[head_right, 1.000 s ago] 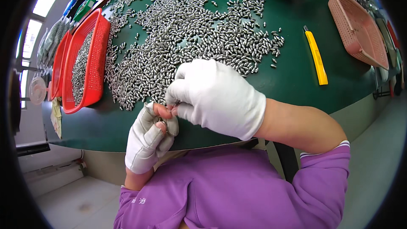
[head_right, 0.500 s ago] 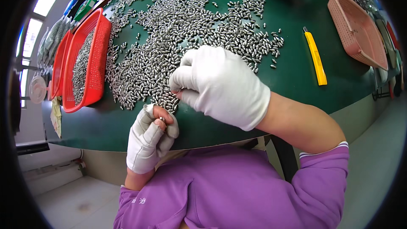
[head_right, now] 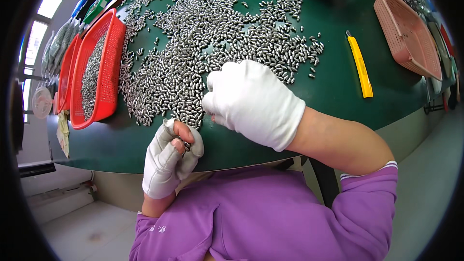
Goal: Inspecting, trimming, and sorting small metal hardware components at a workbench.
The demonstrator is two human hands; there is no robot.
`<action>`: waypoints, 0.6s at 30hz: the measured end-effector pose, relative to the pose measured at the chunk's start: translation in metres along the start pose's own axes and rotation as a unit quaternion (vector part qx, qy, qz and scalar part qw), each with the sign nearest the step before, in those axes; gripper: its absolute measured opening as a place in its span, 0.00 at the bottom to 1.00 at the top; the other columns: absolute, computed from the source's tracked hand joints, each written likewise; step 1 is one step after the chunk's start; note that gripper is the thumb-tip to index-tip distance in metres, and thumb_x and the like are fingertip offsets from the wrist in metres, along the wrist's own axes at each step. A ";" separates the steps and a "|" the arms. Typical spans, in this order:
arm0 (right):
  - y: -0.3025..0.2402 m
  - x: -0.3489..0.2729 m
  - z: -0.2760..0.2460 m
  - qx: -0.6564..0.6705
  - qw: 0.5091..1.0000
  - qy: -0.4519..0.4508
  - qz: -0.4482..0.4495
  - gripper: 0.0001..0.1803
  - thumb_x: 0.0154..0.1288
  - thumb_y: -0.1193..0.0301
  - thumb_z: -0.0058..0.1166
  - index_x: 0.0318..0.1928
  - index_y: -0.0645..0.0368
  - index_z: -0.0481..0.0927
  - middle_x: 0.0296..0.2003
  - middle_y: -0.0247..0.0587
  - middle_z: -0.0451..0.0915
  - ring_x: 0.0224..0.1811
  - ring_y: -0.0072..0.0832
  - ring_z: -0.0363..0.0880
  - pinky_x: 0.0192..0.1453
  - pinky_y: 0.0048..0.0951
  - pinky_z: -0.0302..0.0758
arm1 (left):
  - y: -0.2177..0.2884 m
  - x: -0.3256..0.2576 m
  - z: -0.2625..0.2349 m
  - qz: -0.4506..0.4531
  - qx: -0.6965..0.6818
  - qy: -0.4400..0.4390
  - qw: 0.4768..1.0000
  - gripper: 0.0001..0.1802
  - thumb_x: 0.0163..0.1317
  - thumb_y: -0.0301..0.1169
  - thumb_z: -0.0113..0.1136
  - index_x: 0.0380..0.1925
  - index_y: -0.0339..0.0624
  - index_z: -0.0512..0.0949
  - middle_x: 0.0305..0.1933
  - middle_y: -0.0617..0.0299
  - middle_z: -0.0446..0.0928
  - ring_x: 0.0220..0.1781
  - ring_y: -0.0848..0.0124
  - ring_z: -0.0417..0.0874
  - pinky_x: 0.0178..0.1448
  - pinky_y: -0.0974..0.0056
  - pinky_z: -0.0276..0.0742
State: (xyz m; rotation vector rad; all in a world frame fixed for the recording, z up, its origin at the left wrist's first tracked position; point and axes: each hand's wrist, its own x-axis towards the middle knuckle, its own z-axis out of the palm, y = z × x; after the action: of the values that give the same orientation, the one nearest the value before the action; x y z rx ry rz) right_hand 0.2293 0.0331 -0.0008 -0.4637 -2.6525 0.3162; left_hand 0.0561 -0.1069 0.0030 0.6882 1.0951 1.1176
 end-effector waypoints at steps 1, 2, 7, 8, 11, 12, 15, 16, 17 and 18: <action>-0.001 0.001 0.000 -0.023 1.000 -0.008 -0.004 0.08 0.49 0.64 0.62 0.25 0.52 0.79 0.27 0.36 0.73 0.33 0.35 0.78 0.34 0.36 0.76 | 0.000 0.000 0.000 -0.006 0.001 0.000 1.000 0.14 0.70 0.41 0.54 0.43 0.42 0.69 0.36 0.60 0.76 0.18 0.83 0.64 0.21 0.77 0.58; -0.002 0.001 -0.001 -0.046 0.999 -0.015 -0.008 0.08 0.49 0.64 0.63 0.25 0.53 0.78 0.26 0.36 0.73 0.33 0.35 0.77 0.34 0.36 0.76 | 0.000 0.000 0.000 -0.006 0.001 0.000 1.000 0.14 0.70 0.41 0.54 0.43 0.42 0.69 0.36 0.60 0.76 0.18 0.83 0.64 0.21 0.77 0.58; -0.006 0.004 0.000 0.105 0.992 0.059 -0.030 0.09 0.48 0.65 0.65 0.25 0.52 0.79 0.27 0.36 0.74 0.31 0.37 0.76 0.33 0.38 0.75 | 0.000 0.001 0.004 -0.026 -0.002 0.020 0.999 0.10 0.70 0.35 0.55 0.43 0.42 0.69 0.34 0.61 0.75 0.18 0.82 0.65 0.21 0.77 0.59; -0.007 0.005 -0.002 0.182 0.979 0.087 -0.038 0.08 0.47 0.66 0.66 0.26 0.52 0.80 0.27 0.36 0.75 0.31 0.38 0.76 0.33 0.39 0.74 | 0.001 0.001 0.005 -0.026 -0.003 0.020 0.999 0.10 0.70 0.35 0.55 0.43 0.42 0.69 0.34 0.61 0.75 0.18 0.82 0.65 0.21 0.77 0.59; -0.006 0.006 -0.003 0.227 0.970 0.069 -0.052 0.10 0.47 0.66 0.69 0.30 0.51 0.82 0.28 0.35 0.77 0.30 0.37 0.77 0.33 0.37 0.74 | 0.001 0.001 0.007 -0.033 0.013 0.017 0.999 0.08 0.70 0.32 0.55 0.43 0.42 0.69 0.33 0.62 0.75 0.18 0.82 0.66 0.21 0.77 0.60; -0.005 0.006 -0.003 0.245 0.966 0.054 -0.065 0.12 0.48 0.66 0.71 0.32 0.51 0.82 0.28 0.35 0.77 0.29 0.35 0.77 0.32 0.34 0.73 | 0.000 0.001 0.007 -0.031 0.017 0.022 0.999 0.07 0.70 0.31 0.55 0.43 0.42 0.70 0.32 0.62 0.75 0.18 0.82 0.66 0.21 0.77 0.60; -0.004 0.008 -0.003 0.280 0.956 0.060 -0.060 0.11 0.48 0.68 0.70 0.33 0.51 0.83 0.27 0.35 0.78 0.28 0.34 0.77 0.31 0.33 0.73 | 0.003 0.001 0.009 -0.040 0.018 0.045 0.998 0.06 0.70 0.30 0.53 0.42 0.42 0.70 0.31 0.62 0.75 0.18 0.82 0.66 0.21 0.77 0.60; -0.004 0.007 -0.002 0.279 0.956 0.061 -0.060 0.11 0.48 0.68 0.70 0.33 0.51 0.83 0.27 0.35 0.78 0.28 0.34 0.77 0.31 0.33 0.73 | 0.004 0.001 0.011 -0.050 0.012 0.062 0.997 0.05 0.70 0.30 0.53 0.41 0.42 0.71 0.31 0.62 0.76 0.18 0.83 0.66 0.20 0.77 0.59; -0.003 0.007 0.000 0.290 0.954 0.057 -0.057 0.10 0.49 0.70 0.70 0.33 0.52 0.83 0.27 0.35 0.78 0.28 0.34 0.77 0.31 0.33 0.74 | 0.004 0.002 0.011 -0.050 0.012 0.061 0.997 0.05 0.70 0.30 0.53 0.41 0.42 0.71 0.31 0.62 0.76 0.18 0.83 0.66 0.20 0.77 0.59; -0.002 0.006 0.001 0.300 0.951 0.054 -0.053 0.10 0.49 0.71 0.70 0.34 0.52 0.84 0.27 0.35 0.78 0.28 0.35 0.77 0.31 0.32 0.74 | 0.003 0.003 0.009 -0.039 0.006 0.050 0.998 0.05 0.71 0.31 0.52 0.41 0.42 0.71 0.31 0.62 0.76 0.18 0.83 0.65 0.20 0.77 0.58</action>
State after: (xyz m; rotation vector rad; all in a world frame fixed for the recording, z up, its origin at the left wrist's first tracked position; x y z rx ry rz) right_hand 0.2231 0.0335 0.0015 -0.1323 -2.3030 0.9891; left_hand 0.0641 -0.1028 0.0077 0.5986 1.2059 1.0882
